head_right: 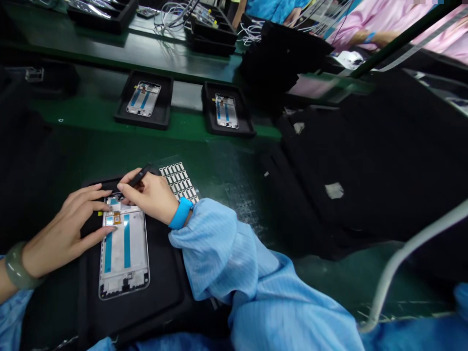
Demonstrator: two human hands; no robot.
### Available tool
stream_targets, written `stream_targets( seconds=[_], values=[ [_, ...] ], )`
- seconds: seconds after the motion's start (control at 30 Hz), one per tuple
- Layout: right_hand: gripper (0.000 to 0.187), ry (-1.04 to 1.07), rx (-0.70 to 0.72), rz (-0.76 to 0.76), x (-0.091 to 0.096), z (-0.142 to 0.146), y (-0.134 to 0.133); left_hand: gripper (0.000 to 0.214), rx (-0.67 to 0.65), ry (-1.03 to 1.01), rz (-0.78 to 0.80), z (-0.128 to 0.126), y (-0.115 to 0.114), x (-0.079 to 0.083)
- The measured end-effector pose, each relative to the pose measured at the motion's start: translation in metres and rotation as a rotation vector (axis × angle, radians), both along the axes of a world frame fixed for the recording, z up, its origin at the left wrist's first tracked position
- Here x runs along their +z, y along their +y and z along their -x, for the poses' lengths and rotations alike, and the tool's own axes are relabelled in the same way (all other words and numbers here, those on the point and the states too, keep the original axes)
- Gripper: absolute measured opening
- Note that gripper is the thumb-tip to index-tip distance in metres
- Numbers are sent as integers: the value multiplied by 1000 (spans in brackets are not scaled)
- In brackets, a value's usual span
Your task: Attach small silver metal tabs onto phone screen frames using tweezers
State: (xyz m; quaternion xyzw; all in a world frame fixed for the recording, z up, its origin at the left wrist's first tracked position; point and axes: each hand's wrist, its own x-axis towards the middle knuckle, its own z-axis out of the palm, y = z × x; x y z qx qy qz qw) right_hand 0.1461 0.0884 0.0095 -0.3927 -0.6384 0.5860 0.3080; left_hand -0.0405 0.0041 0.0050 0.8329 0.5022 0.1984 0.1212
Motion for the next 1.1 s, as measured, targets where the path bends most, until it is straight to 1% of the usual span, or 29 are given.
stream_targets(
  seconds=[0.2,0.43,0.57,0.77,0.87,1.0,1.1],
  values=[
    [17,-53,11,-52,1,-1,0,34,11,25,-3,0,-1,-1],
    [15,-78,16,-87,0,-2,0,40,-7,119,-27,1,1,-1],
    [15,-97,18,-126,-2,-3,0,41,-20,168,-55,-1,1,0],
    [15,-159,46,-202,0,-4,-1,38,4,212,-77,-8,1,5],
    [17,-108,9,-146,3,-4,2,37,17,244,-63,-13,0,7],
    [21,139,-114,25,8,-2,13,35,64,256,-73,-18,-3,4],
    [24,249,-94,102,7,1,19,36,87,255,-107,-20,-5,1]
  ],
)
